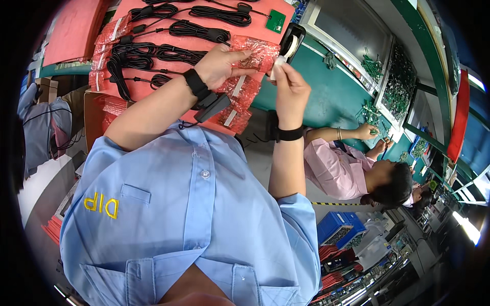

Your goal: Remove electronic components from bubble wrap bags and organize them onto a red tray on an assembly line.

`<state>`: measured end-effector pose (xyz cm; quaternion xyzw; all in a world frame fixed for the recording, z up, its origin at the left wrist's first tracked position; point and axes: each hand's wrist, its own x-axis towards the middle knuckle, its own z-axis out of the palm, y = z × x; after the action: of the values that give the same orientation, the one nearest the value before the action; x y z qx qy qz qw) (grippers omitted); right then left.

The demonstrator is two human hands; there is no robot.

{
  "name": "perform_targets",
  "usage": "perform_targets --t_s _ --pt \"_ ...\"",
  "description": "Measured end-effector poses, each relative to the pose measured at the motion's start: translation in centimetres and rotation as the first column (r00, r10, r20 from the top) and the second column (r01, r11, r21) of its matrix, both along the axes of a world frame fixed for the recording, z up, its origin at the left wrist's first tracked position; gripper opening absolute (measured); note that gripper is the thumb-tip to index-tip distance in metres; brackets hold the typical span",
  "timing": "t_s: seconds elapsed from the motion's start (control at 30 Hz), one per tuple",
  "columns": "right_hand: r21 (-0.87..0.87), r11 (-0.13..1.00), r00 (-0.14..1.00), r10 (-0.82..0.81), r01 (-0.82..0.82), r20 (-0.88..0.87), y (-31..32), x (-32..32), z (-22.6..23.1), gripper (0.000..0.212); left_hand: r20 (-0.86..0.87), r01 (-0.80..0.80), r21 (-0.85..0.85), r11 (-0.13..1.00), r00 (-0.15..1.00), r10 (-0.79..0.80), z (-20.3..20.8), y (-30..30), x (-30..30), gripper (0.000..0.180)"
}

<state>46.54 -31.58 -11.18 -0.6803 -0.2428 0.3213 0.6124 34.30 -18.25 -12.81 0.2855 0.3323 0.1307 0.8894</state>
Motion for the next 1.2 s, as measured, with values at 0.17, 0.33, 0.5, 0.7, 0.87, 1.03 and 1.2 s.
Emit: perform_targets --t_s 0.17,0.33,0.5,0.7,0.87,1.03,1.2 --pt "-0.180 0.982 0.981 0.087 -0.056 0.173 3.4 -1.7 0.4 0.059 -0.030 -0.025 0.109 0.994 0.999 0.028 1.5 -0.7 -0.5 0.019" --pt "-0.565 0.824 0.853 0.274 0.029 0.444 3.6 -2.2 2.8 0.072 0.027 -0.044 0.029 0.999 0.999 0.043 1.1 -0.4 -1.3 0.019" --pt "-0.241 0.967 0.277 0.256 -0.089 0.926 1.9 -1.2 2.7 0.059 0.081 0.022 -0.140 0.990 0.997 -0.011 1.1 0.5 -2.0 0.018" --pt "-0.405 0.889 0.080 0.429 -0.213 0.900 2.3 0.0 3.1 0.050 0.084 0.069 -0.162 0.984 0.995 -0.056 1.5 0.6 -2.4 0.018" --pt "-0.553 0.807 0.163 0.585 -0.207 0.794 2.3 0.1 3.1 0.066 0.081 0.088 -0.144 0.986 0.994 -0.077 0.3 0.4 -2.1 0.018" --pt "-0.516 0.751 0.541 0.657 -0.411 0.525 2.9 -0.8 3.9 0.078 0.077 0.008 -0.144 0.990 0.997 0.003 1.4 0.2 -3.0 0.016" --pt "-0.351 0.829 0.772 0.545 -0.435 0.329 2.9 -2.2 3.9 0.069 0.089 -0.010 0.058 0.998 0.996 0.005 -0.2 -1.9 -3.4 0.019"
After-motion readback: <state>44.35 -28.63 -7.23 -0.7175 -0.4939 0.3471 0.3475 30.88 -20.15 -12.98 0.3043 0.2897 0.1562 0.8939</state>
